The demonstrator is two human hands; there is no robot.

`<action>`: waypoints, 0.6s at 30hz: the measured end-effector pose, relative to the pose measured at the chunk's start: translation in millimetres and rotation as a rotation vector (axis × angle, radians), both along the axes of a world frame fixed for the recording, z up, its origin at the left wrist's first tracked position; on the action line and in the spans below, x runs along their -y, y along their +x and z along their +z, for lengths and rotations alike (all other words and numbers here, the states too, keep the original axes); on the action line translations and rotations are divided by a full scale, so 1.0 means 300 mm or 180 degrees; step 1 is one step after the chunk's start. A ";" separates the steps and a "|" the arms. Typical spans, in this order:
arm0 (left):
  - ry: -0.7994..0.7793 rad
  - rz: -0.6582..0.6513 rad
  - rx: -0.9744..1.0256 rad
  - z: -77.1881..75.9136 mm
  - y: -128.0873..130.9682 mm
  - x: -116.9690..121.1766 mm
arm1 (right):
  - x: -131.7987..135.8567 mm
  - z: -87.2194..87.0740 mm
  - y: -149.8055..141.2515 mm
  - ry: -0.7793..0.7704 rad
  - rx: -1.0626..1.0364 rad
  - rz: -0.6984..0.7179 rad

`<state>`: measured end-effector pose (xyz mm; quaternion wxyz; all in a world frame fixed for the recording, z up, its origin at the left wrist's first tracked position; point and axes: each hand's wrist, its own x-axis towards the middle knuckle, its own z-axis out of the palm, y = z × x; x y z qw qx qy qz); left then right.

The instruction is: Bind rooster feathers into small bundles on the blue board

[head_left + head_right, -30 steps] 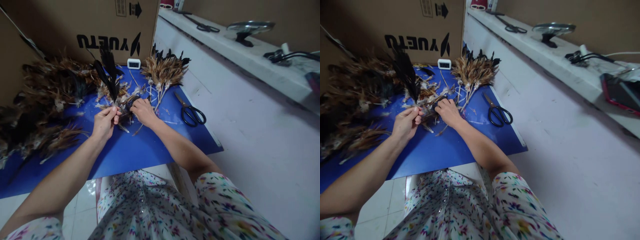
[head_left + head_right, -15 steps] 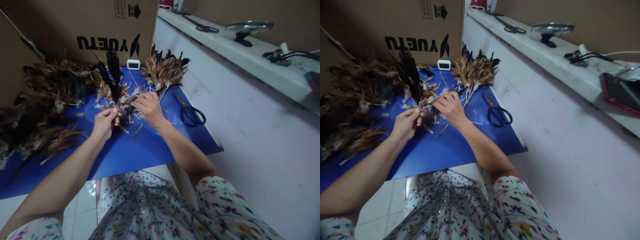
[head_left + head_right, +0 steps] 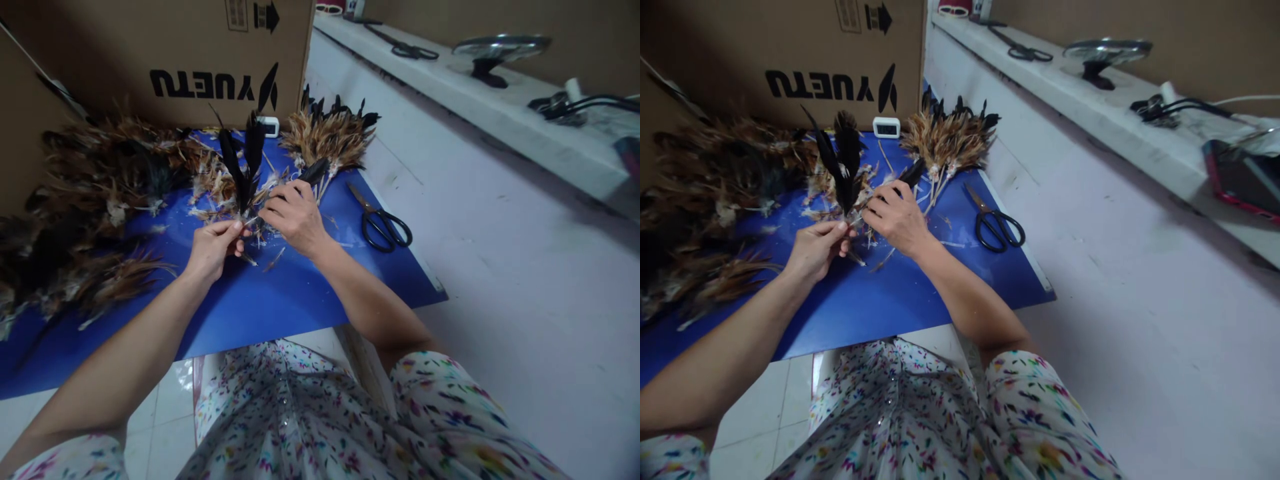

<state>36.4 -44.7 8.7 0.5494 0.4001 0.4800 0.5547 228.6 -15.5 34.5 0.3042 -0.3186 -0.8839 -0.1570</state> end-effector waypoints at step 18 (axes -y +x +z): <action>0.0037 -0.0143 0.0132 -0.016 0.002 -0.002 | 0.038 -0.010 -0.023 -0.0401 -0.0819 -0.0062</action>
